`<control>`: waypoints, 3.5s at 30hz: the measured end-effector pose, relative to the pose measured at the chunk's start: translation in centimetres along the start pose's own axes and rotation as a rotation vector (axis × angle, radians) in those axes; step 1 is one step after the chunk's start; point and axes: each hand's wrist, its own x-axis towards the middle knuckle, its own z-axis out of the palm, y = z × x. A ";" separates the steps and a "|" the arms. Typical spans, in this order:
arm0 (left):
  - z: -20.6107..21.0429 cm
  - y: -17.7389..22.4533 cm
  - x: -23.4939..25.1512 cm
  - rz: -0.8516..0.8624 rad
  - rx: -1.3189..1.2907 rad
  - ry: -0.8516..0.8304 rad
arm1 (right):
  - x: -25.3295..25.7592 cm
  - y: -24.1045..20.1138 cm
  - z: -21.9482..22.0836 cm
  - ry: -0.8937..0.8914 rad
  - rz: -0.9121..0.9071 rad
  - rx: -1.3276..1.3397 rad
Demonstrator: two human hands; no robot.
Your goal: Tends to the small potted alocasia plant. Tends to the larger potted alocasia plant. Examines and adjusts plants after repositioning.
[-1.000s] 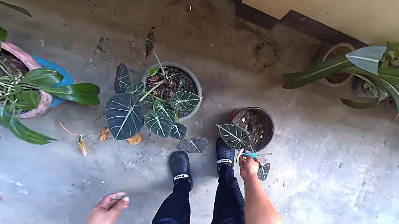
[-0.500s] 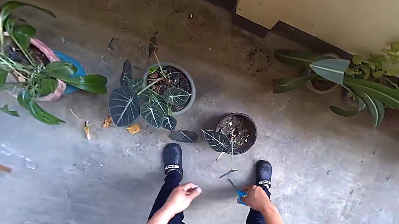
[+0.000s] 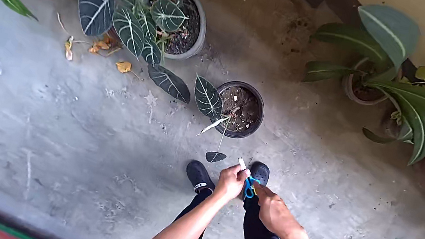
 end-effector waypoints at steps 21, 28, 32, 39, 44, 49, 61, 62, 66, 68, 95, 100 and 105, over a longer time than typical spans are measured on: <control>-17.3 -8.7 11.7 0.529 0.805 0.033 | 26.6 0.4 -5.7 0.293 -0.537 -0.855; -17.4 -9.9 14.5 0.682 0.537 0.356 | 23.5 -0.2 -8.4 0.501 -0.626 -0.689; -16.9 -9.0 16.5 0.805 0.511 0.402 | 23.1 -1.3 -8.5 0.389 -0.455 -0.780; -17.5 -8.6 18.7 0.950 0.584 0.409 | 23.2 -2.3 -8.8 0.384 -0.434 -0.795; -16.8 -9.6 19.4 0.955 0.558 0.402 | 24.3 -1.1 -7.4 0.288 -0.330 -0.810; -16.5 -9.4 19.9 0.958 0.548 0.411 | 23.7 -0.9 -8.5 0.391 -0.416 -0.790; -16.5 -9.4 20.1 0.956 0.562 0.415 | 22.6 -1.9 -11.2 0.546 -0.301 -0.760; -16.6 -9.2 20.0 0.935 0.568 0.395 | 22.9 -2.0 -11.8 0.609 -0.260 -0.745; -16.5 -8.8 19.9 0.903 0.535 0.367 | 26.4 -2.3 -11.4 0.657 -0.062 -0.654; -16.3 -9.0 19.8 0.890 0.506 0.363 | 26.5 -2.3 -11.8 0.624 -0.070 -0.593; -16.1 -8.8 20.0 0.894 0.404 0.328 | 29.1 -4.8 -14.0 0.748 -0.463 -0.446; -16.0 -8.8 19.9 0.894 0.403 0.332 | 30.8 -6.2 -12.5 0.598 -0.534 -0.488; -15.9 -8.6 19.8 0.872 0.397 0.325 | 27.4 -5.1 -14.7 0.708 -0.352 -0.643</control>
